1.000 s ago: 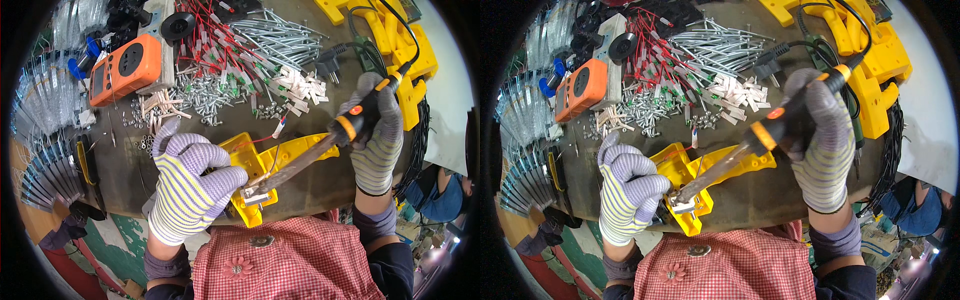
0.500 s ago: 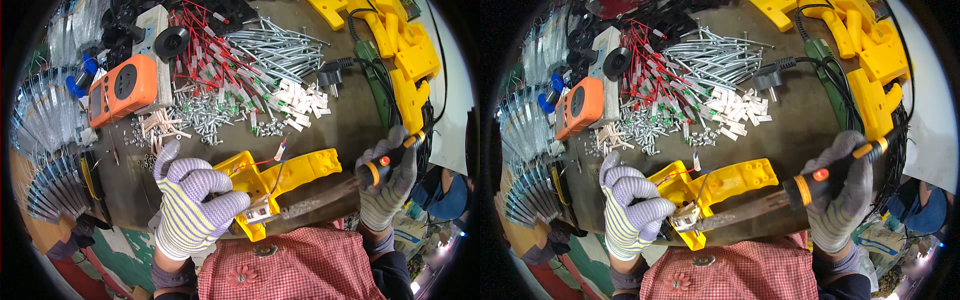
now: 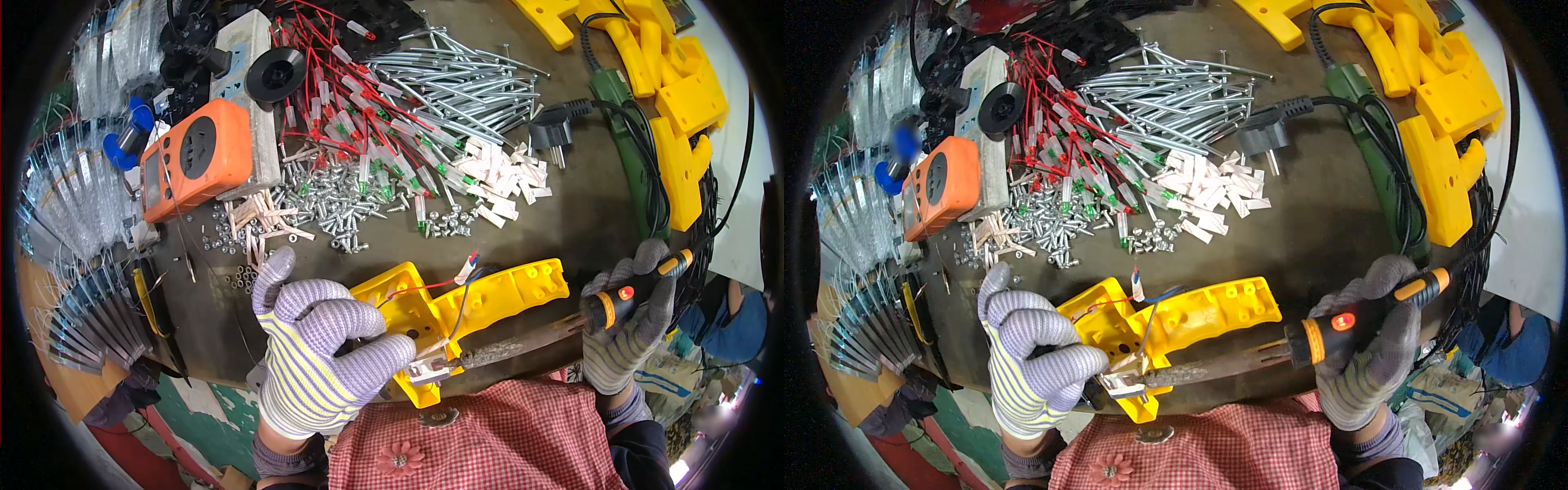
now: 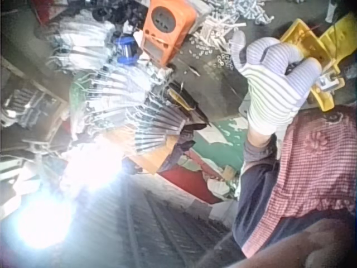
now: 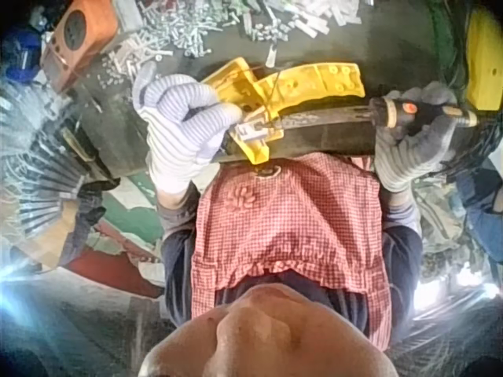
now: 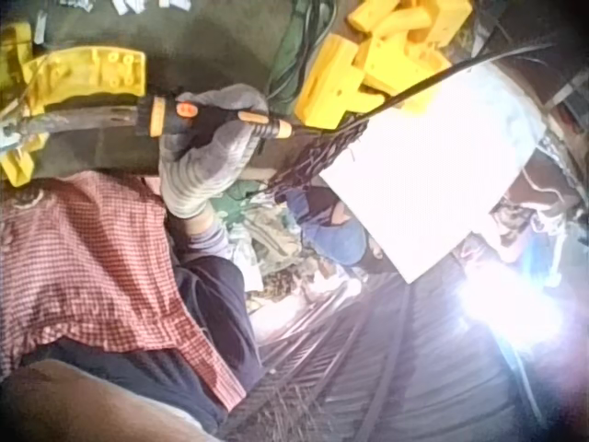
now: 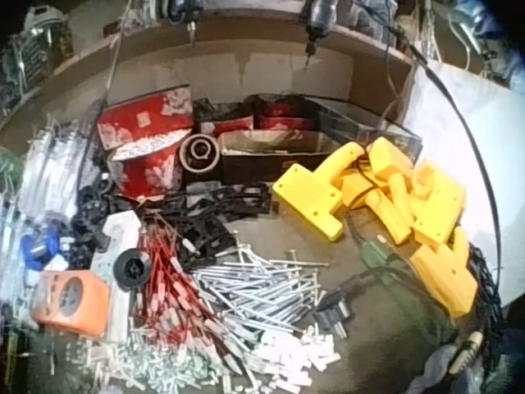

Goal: Assembling a yellow plastic housing for an electronic device, involving soldering wires and screwdriving.

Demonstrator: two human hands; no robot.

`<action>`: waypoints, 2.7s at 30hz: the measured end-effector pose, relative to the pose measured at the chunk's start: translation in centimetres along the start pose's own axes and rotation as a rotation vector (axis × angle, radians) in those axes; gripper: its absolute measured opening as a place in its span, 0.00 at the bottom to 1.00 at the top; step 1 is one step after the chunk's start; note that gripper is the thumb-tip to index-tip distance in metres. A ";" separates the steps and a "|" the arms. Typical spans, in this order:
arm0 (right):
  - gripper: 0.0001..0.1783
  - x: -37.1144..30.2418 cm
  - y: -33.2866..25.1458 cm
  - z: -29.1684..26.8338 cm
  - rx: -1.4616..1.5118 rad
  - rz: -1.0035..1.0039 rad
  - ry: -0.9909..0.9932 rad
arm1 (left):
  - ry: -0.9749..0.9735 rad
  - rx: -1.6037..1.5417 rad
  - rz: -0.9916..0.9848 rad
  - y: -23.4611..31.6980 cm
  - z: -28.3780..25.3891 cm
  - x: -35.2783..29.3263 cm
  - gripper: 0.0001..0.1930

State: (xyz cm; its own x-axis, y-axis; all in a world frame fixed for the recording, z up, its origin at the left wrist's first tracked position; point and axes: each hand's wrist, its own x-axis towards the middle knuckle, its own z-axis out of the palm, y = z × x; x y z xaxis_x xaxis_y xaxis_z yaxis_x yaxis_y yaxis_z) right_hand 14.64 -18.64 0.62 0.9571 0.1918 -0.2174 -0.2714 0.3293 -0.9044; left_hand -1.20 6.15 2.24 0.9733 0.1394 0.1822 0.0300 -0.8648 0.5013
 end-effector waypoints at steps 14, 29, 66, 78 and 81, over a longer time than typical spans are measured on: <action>0.19 0.1 0.2 0.5 -0.096 -0.044 0.006 | -0.026 -0.015 -0.013 0.0 -0.1 -0.2 0.13; 0.19 0.3 0.1 -0.6 -0.027 -0.015 -0.103 | 0.063 -0.038 -0.075 0.9 0.4 0.4 0.07; 0.20 1.4 1.1 -3.1 -0.323 -0.226 -0.197 | 0.123 0.489 -0.120 0.6 -3.3 -7.0 0.13; 0.23 0.7 -0.5 1.1 -0.204 0.031 -0.001 | 0.333 -0.019 -0.121 3.5 -2.1 -1.9 0.10; 0.23 0.7 -0.6 1.0 -0.228 0.027 -0.079 | 0.243 0.009 -0.117 3.5 -1.9 -1.4 0.10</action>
State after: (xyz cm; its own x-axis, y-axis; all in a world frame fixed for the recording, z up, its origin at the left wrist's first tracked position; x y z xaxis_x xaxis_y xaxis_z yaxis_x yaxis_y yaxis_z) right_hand 15.41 -17.80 1.36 0.9364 0.2724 -0.2212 -0.2581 0.1077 -0.9601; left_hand -2.90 3.84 5.34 0.8802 0.3493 0.3214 0.1424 -0.8402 0.5233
